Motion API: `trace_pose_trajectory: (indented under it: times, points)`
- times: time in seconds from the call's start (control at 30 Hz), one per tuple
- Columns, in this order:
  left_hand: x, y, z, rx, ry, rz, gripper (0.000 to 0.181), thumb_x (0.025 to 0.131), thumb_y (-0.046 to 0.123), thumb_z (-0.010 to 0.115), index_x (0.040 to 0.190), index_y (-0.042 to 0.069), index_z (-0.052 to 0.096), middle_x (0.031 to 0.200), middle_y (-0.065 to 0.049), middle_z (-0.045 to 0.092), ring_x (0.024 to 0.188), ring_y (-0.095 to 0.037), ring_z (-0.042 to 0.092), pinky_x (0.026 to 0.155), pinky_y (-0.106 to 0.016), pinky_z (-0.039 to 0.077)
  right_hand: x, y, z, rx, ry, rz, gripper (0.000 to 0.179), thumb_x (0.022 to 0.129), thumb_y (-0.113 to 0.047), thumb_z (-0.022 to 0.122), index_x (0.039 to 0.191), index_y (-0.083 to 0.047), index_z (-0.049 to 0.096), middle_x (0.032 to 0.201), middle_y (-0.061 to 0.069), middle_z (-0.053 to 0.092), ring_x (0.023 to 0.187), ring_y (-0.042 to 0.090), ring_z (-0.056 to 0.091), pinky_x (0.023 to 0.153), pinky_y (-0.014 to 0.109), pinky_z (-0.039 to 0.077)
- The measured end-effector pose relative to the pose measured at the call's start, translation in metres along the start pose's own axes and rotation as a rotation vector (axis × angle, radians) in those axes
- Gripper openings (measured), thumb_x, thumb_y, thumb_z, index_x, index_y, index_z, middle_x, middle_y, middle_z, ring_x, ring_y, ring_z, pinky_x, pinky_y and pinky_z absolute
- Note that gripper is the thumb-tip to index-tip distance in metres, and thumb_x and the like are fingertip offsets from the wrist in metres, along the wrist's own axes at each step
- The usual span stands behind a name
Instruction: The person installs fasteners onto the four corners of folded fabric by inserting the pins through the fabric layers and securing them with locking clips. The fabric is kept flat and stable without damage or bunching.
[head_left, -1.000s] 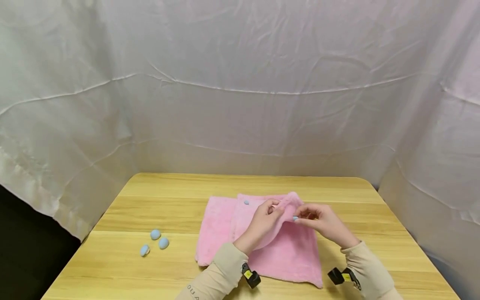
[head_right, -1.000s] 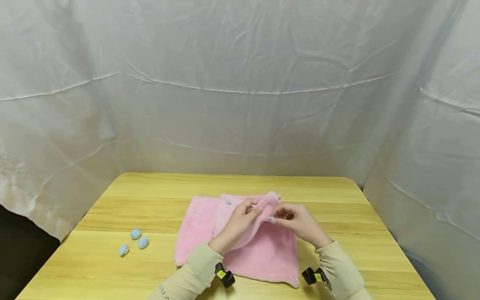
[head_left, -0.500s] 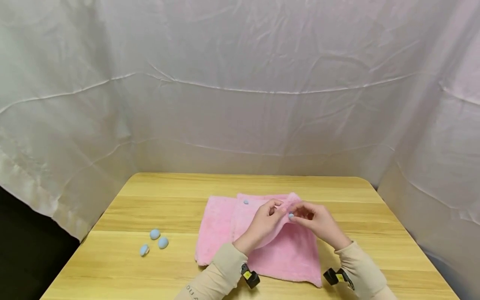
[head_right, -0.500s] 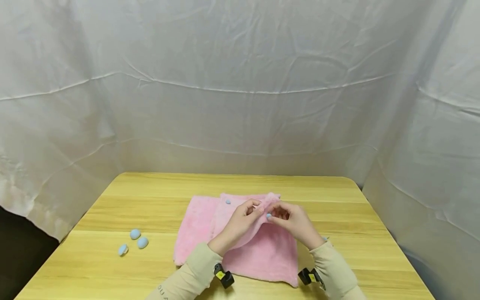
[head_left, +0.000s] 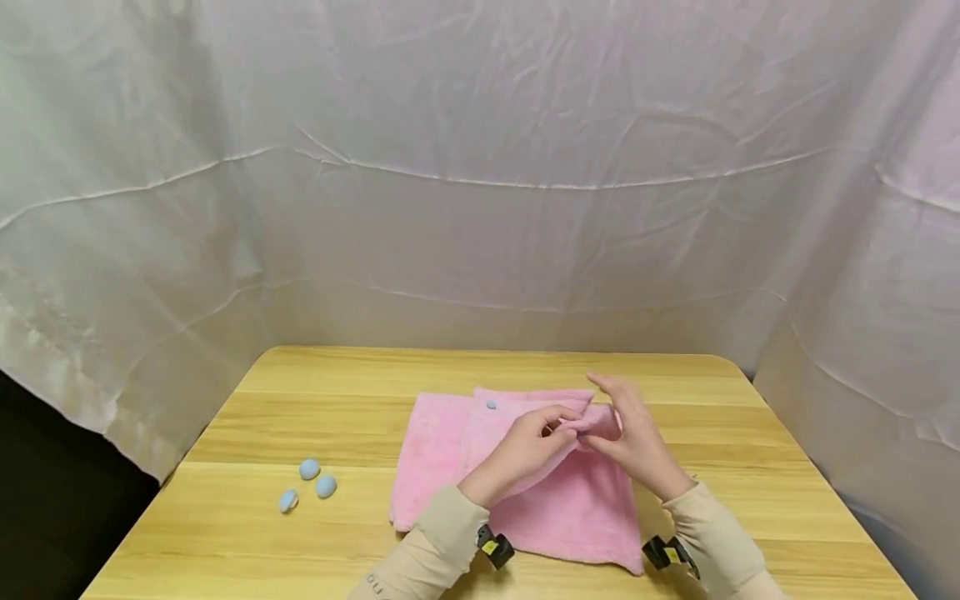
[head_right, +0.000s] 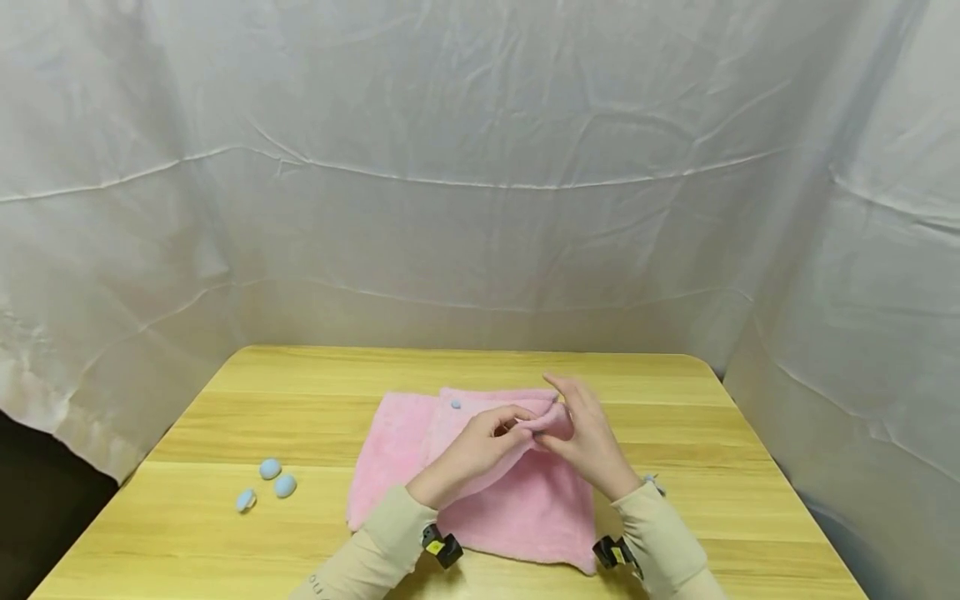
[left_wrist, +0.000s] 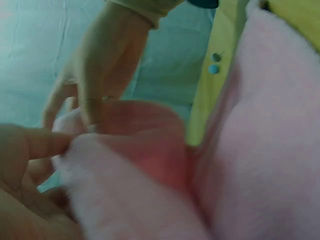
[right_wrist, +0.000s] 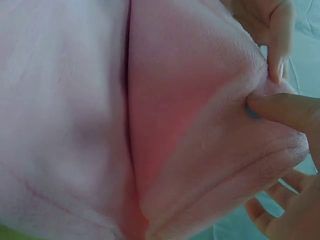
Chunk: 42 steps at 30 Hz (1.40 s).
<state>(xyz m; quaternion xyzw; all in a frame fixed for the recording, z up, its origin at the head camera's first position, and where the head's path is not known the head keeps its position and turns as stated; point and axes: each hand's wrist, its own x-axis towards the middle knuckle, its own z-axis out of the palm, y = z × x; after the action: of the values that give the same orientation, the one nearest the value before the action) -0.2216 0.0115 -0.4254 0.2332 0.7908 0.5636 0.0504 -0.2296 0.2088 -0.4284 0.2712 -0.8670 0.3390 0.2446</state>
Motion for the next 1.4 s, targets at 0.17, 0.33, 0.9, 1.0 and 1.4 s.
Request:
trace_pose_trajectory:
  times: [0.17, 0.33, 0.9, 1.0, 1.4]
  points:
    - [-0.002, 0.011, -0.013, 0.217, -0.092, 0.100, 0.029, 0.096, 0.020, 0.059, 0.124, 0.020, 0.067, 0.130, 0.004, 0.065, 0.114, -0.008, 0.061, 0.099, -0.024, 0.047, -0.002, 0.004, 0.001, -0.040, 0.005, -0.092, 0.050, 0.064, -0.002, 0.086, 0.111, -0.007, 0.068, 0.098, 0.005, 0.072, 0.087, 0.018, 0.068, 0.078, 0.031, 0.058]
    - [-0.011, 0.021, -0.031, 0.297, -0.134, 0.104, 0.030, 0.097, 0.020, 0.058, 0.125, 0.023, 0.066, 0.122, 0.001, 0.069, 0.104, -0.008, 0.064, 0.089, -0.021, 0.050, -0.005, 0.005, 0.003, -0.018, 0.004, -0.169, 0.034, 0.066, 0.002, 0.083, 0.094, -0.014, 0.071, 0.090, -0.001, 0.072, 0.080, 0.011, 0.067, 0.071, 0.022, 0.057]
    - [-0.086, 0.002, -0.160, 0.659, -0.070, 0.025, 0.019, 0.091, 0.007, 0.063, 0.109, 0.007, 0.069, 0.099, -0.010, 0.072, 0.086, -0.017, 0.066, 0.074, -0.028, 0.054, -0.006, -0.001, -0.003, -0.020, 0.001, -0.182, 0.033, 0.069, 0.007, 0.080, 0.092, -0.016, 0.072, 0.092, -0.001, 0.072, 0.084, 0.015, 0.068, 0.071, 0.020, 0.057]
    - [-0.103, -0.007, -0.182, 0.698, -0.061, -0.073, 0.018, 0.089, 0.006, 0.065, 0.106, 0.007, 0.069, 0.096, -0.009, 0.071, 0.083, -0.017, 0.064, 0.072, -0.032, 0.054, -0.004, -0.002, -0.003, -0.028, 0.007, -0.186, 0.034, 0.068, 0.008, 0.079, 0.091, -0.016, 0.072, 0.092, -0.001, 0.073, 0.084, 0.016, 0.068, 0.071, 0.018, 0.056]
    - [-0.147, -0.047, -0.216, 0.808, -0.042, -0.292, 0.029, 0.071, -0.011, 0.062, 0.094, 0.003, 0.069, 0.096, -0.014, 0.070, 0.090, -0.030, 0.064, 0.077, -0.045, 0.053, -0.005, -0.001, -0.005, -0.030, -0.007, -0.190, 0.034, 0.069, 0.008, 0.078, 0.092, -0.017, 0.072, 0.091, -0.003, 0.072, 0.083, 0.014, 0.067, 0.071, 0.020, 0.056]
